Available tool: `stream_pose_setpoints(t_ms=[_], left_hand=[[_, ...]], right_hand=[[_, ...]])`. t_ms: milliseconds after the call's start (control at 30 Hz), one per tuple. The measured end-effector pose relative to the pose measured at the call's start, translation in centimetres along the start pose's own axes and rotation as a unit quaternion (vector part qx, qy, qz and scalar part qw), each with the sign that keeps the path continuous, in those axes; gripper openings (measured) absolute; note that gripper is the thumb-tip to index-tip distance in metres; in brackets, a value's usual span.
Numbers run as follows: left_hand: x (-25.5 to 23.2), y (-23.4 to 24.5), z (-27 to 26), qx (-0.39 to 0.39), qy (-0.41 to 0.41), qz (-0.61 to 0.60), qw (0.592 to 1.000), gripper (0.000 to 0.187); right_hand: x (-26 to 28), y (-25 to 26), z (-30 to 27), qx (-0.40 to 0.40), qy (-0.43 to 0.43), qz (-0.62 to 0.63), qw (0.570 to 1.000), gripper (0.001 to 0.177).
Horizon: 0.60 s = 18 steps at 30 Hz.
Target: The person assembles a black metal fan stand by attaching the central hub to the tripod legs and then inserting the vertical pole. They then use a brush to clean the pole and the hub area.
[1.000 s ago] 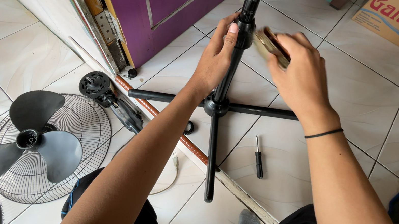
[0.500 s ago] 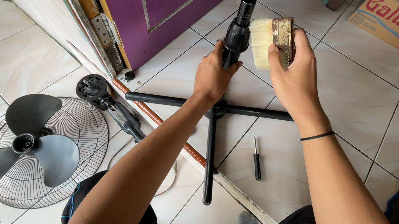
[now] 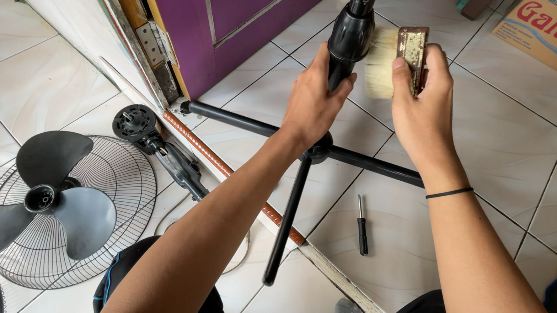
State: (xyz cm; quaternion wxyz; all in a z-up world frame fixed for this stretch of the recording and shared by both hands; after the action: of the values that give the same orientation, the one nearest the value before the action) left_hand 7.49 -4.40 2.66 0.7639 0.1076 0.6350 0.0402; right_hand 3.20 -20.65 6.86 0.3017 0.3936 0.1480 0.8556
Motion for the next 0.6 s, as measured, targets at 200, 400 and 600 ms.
stream_pose_setpoints(t_ms=[200, 400, 600], left_hand=[[-1.0, -1.1, -0.9, 0.064, 0.014, -0.183, 0.981, 0.033], [-1.6, -0.4, -1.6, 0.068, -0.054, -0.197, 0.976, 0.033], [0.3, -1.2, -1.1, 0.090, -0.024, -0.178, 0.980, 0.022]], right_hand=[[0.8, 0.8, 0.3, -0.096, 0.081, 0.192, 0.973, 0.018], [0.6, 1.1, 0.6, 0.030, 0.054, 0.031, 0.998, 0.020], [-0.6, 1.4, 0.6, -0.027, -0.103, 0.414, 0.904, 0.016]])
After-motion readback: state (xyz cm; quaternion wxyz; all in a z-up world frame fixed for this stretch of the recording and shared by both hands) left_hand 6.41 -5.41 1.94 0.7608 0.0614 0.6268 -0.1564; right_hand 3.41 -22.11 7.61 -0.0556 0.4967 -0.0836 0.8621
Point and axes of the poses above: each hand's wrist, its own z-axis towards the middle knuckle, its own y-axis out of the back of the hand, x = y × z, the point moved 5 cm from there along z, towards the middle knuckle, and after that the axes turned 14 degrees about y, right-handed, at the moved point
